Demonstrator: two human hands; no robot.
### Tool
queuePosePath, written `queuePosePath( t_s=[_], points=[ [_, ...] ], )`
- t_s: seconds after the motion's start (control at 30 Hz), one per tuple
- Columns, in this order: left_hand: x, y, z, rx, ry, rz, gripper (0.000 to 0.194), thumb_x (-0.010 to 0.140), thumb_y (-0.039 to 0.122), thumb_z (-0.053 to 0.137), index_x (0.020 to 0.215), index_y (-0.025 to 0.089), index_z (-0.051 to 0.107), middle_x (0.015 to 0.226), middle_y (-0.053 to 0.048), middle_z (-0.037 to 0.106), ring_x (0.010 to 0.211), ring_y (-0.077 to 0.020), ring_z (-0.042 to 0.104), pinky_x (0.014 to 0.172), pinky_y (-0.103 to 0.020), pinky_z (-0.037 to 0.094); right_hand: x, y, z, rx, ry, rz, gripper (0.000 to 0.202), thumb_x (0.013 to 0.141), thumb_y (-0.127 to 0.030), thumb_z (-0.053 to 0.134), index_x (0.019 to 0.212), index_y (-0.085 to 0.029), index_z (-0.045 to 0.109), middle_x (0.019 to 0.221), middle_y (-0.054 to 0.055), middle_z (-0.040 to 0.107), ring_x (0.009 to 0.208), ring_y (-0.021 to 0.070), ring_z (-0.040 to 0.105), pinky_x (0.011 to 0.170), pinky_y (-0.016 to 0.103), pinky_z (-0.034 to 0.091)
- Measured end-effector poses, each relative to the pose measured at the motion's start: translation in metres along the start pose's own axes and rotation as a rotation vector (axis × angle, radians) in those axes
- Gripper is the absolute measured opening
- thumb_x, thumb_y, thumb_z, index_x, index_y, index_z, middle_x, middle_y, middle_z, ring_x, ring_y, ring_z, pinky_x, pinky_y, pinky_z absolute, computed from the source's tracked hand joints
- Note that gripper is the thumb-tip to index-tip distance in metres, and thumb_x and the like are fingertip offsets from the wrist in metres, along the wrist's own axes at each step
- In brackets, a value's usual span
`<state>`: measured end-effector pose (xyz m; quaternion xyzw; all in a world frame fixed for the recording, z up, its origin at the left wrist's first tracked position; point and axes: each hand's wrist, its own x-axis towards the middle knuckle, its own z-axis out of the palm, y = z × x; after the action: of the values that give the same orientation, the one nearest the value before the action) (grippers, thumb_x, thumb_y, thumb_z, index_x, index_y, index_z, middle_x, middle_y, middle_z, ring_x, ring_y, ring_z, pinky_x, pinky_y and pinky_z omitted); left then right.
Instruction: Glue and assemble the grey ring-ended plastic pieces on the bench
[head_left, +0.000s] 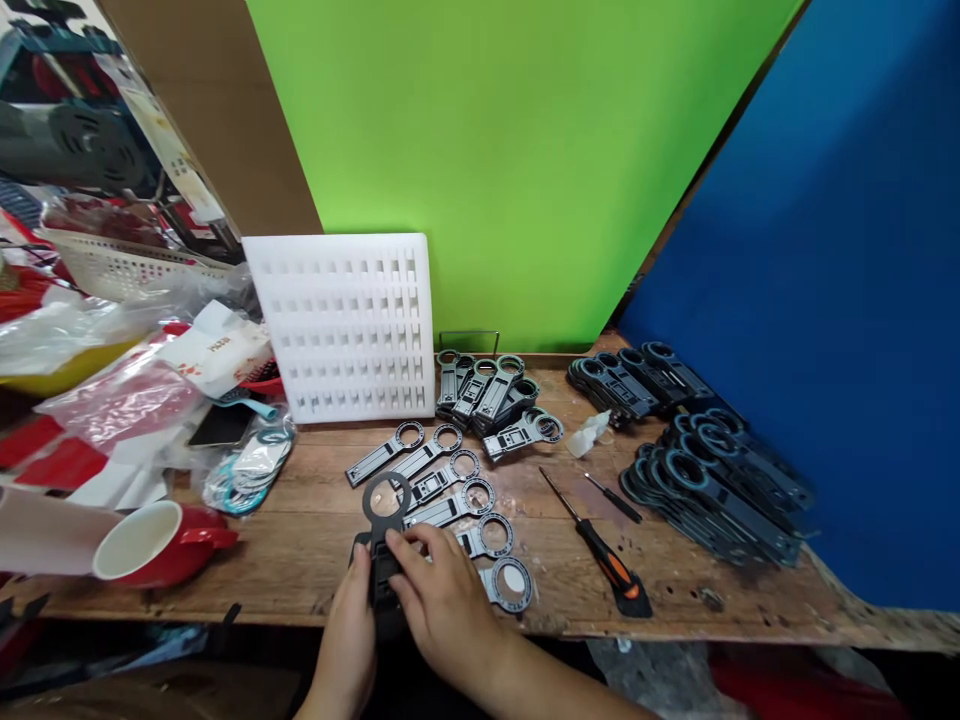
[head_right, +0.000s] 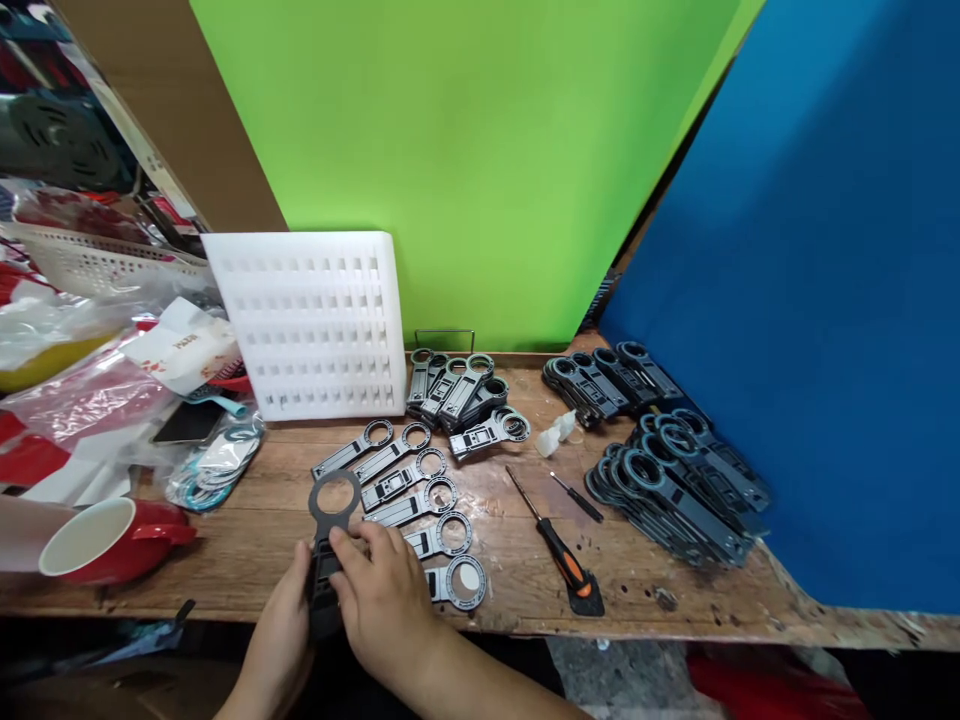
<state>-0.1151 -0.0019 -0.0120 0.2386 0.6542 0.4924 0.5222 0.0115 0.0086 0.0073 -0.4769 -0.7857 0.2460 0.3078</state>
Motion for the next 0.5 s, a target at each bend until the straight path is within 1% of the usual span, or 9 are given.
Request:
queuePosePath(
  t_s=[0.07,0.1,0.13,0.2,0.27,0.33,0.4,0.5],
  points=[
    [-0.0003,0.0023,0.0036,-0.166,-0.041,-0.151,0.042,0.081,0.048,0.05,0.103,0.016,0.065,0.113,-0.01,0.066,0.118,-0.026,0.052,0.103,-0.039,0.038,0.0004,-0.0032,-0.0012,0.025,0.005,0.028,0.041,0.083,-0.016,0.055,0.122,-0.025,0.053,0.115,0.009,0.055,0.104,0.0235,0.051,0.088,0.04,0.046],
    [-0.0015,0.003,0.0045,-0.236,-0.062,-0.199,0.038,0.079,0.046,0.054,0.101,0.017,0.065,0.108,-0.009,0.069,0.114,-0.0258,0.055,0.1,-0.039,0.042,0.0006,-0.0042,-0.0018,0.047,0.005,0.04,0.037,0.082,-0.015,0.056,0.118,-0.024,0.054,0.114,0.009,0.055,0.104,0.0233,0.051,0.089,0.04,0.045],
    [-0.0032,0.0033,0.0047,-0.281,-0.073,-0.235,0.035,0.077,0.043,0.058,0.099,0.017,0.066,0.104,-0.008,0.07,0.112,-0.0255,0.057,0.098,-0.039,0.044,0.0007,-0.0046,-0.0022,0.076,0.004,0.057,0.033,0.082,-0.015,0.057,0.113,-0.023,0.056,0.113,0.008,0.056,0.104,0.0228,0.051,0.09,0.039,0.045],
    [-0.0064,0.0035,0.003,-0.297,-0.069,-0.277,0.033,0.07,0.04,0.066,0.094,0.017,0.068,0.099,-0.007,0.072,0.11,-0.0261,0.058,0.095,-0.038,0.046,0.0005,-0.0039,-0.0029,0.139,-0.005,0.099,0.023,0.081,-0.015,0.058,0.102,-0.021,0.057,0.107,0.007,0.057,0.1,0.0211,0.052,0.087,0.036,0.045],
    [-0.0082,0.0035,0.0002,-0.256,-0.08,-0.27,0.037,0.063,0.043,0.071,0.09,0.017,0.07,0.097,-0.008,0.072,0.11,-0.0285,0.058,0.094,-0.039,0.047,0.0001,-0.0022,-0.0035,0.194,-0.031,0.14,0.015,0.08,-0.016,0.059,0.094,-0.02,0.056,0.098,0.005,0.058,0.094,0.0188,0.054,0.082,0.032,0.045],
    [-0.0082,0.0039,-0.002,-0.184,-0.084,-0.224,0.045,0.056,0.05,0.074,0.086,0.016,0.071,0.096,-0.008,0.072,0.113,-0.0308,0.055,0.096,-0.04,0.045,0.0001,-0.0004,-0.0043,0.225,-0.069,0.163,0.012,0.08,-0.018,0.061,0.091,-0.02,0.055,0.092,0.002,0.059,0.089,0.0169,0.055,0.078,0.029,0.044],
    [-0.0077,0.005,-0.0028,-0.109,-0.085,-0.164,0.053,0.048,0.057,0.076,0.083,0.017,0.072,0.097,-0.007,0.072,0.118,-0.0318,0.051,0.101,-0.039,0.04,0.0009,0.0009,-0.0054,0.238,-0.102,0.173,0.012,0.08,-0.018,0.062,0.09,-0.02,0.057,0.091,0.001,0.06,0.087,0.0159,0.056,0.077,0.027,0.043],
    [-0.0078,0.0063,-0.0025,-0.055,-0.093,-0.118,0.058,0.04,0.061,0.077,0.079,0.019,0.073,0.096,-0.005,0.073,0.12,-0.0319,0.049,0.105,-0.038,0.035,0.0033,0.0019,-0.0075,0.24,-0.129,0.143,0.011,0.081,-0.019,0.063,0.092,-0.02,0.06,0.094,0.001,0.061,0.09,0.0154,0.056,0.08,0.026,0.043]
  ],
)
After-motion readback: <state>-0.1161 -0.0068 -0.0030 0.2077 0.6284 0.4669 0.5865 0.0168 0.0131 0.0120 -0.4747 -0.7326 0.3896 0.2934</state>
